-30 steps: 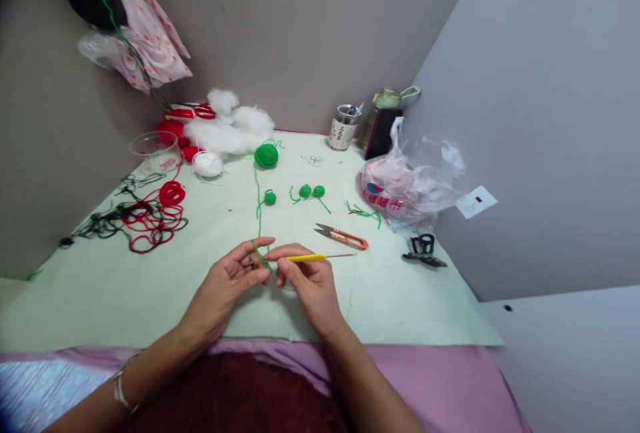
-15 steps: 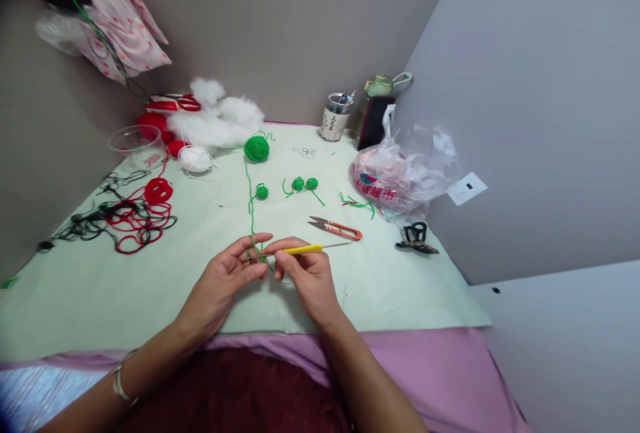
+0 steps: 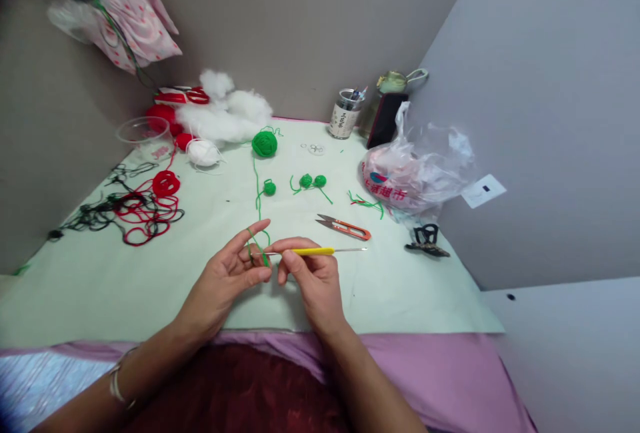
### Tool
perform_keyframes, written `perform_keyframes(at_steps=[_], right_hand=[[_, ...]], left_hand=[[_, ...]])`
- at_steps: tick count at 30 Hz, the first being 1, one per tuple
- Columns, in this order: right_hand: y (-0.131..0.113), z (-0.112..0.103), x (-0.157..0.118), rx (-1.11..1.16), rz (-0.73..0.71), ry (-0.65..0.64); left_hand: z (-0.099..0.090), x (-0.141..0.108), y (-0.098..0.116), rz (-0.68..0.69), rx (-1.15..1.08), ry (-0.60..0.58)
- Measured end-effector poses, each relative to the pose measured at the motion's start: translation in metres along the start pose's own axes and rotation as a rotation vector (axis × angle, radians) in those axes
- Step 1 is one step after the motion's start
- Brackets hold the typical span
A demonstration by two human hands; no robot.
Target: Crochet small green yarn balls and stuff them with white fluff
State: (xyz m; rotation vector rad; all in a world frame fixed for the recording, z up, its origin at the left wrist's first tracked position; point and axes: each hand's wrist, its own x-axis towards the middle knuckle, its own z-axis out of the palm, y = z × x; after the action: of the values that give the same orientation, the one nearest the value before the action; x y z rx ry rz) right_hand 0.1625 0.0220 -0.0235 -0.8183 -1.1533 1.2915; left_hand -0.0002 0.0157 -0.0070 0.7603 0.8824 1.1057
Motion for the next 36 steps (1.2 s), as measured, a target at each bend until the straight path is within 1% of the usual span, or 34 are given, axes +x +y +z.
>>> perform_keyframes(at_steps=[4, 8, 11, 13, 14, 16, 17, 18, 19, 20, 21, 23, 24, 25, 26, 27, 28, 29, 30, 31, 32, 33, 35, 36], right_hand=[[-0.004, 0.003, -0.002, -0.008, -0.022, 0.005], [-0.012, 0.009, -0.003, -0.103, -0.148, 0.028], [-0.015, 0.013, -0.007, -0.279, -0.305, 0.036], [-0.013, 0.013, -0.011, -0.5, -0.451, 0.044], [-0.011, 0.013, -0.013, -0.639, -0.548, 0.047], [-0.009, 0.01, -0.016, -0.878, -0.736, 0.051], [-0.009, 0.009, -0.017, -0.932, -0.795, 0.063], [-0.01, 0.007, -0.018, -0.93, -0.809, 0.074], [-0.013, 0.006, -0.017, -0.875, -0.778, 0.1], [-0.015, 0.006, -0.016, -0.788, -0.701, 0.122], [-0.018, 0.006, -0.015, -0.689, -0.612, 0.135], [-0.023, 0.007, -0.012, -0.485, -0.476, 0.152], [-0.023, 0.008, -0.012, -0.429, -0.434, 0.147], [-0.023, 0.009, -0.011, -0.424, -0.421, 0.133], [-0.021, 0.01, -0.011, -0.473, -0.441, 0.117], [-0.019, 0.01, -0.012, -0.553, -0.496, 0.115], [-0.016, 0.01, -0.013, -0.649, -0.565, 0.117], [-0.014, 0.009, -0.014, -0.72, -0.632, 0.135], [-0.014, 0.008, -0.015, -0.727, -0.683, 0.17], [-0.014, 0.006, -0.015, -0.699, -0.639, 0.175], [-0.015, 0.005, -0.015, -0.609, -0.575, 0.201], [-0.017, 0.004, -0.015, -0.481, -0.494, 0.222], [-0.022, 0.005, -0.014, -0.228, -0.335, 0.203], [-0.024, 0.006, -0.013, -0.154, -0.282, 0.176]], left_hand=[[-0.002, -0.004, 0.001, -0.01, 0.017, -0.029], [-0.002, -0.005, 0.004, 0.039, -0.037, -0.005], [0.003, -0.005, 0.003, 0.081, -0.075, 0.015], [0.008, -0.005, 0.001, 0.1, -0.105, 0.045], [0.011, -0.006, 0.001, 0.1, -0.122, 0.057], [0.013, -0.008, 0.001, 0.046, -0.176, 0.043], [0.014, -0.009, 0.002, -0.011, -0.212, 0.011], [0.013, -0.009, 0.004, -0.075, -0.249, -0.027], [0.012, -0.009, 0.006, -0.131, -0.285, -0.062], [0.011, -0.009, 0.007, -0.167, -0.313, -0.087], [0.01, -0.008, 0.009, -0.174, -0.324, -0.095], [0.011, -0.007, 0.009, -0.098, -0.286, -0.066], [0.012, -0.007, 0.008, -0.038, -0.246, -0.043], [0.014, -0.007, 0.006, 0.026, -0.201, -0.021], [0.017, -0.007, 0.004, 0.077, -0.167, -0.004], [0.019, -0.008, 0.002, 0.098, -0.151, 0.002], [0.02, -0.008, 0.001, 0.076, -0.159, -0.006], [0.02, -0.009, 0.0, 0.022, -0.185, -0.024], [0.019, -0.009, 0.001, -0.045, -0.218, -0.048], [0.018, -0.009, 0.002, -0.106, -0.249, -0.07], [0.016, -0.009, 0.004, -0.145, -0.269, -0.087], [0.014, -0.008, 0.006, -0.154, -0.271, -0.094], [0.011, -0.008, 0.008, -0.106, -0.227, -0.09], [0.011, -0.008, 0.008, -0.07, -0.191, -0.088]])
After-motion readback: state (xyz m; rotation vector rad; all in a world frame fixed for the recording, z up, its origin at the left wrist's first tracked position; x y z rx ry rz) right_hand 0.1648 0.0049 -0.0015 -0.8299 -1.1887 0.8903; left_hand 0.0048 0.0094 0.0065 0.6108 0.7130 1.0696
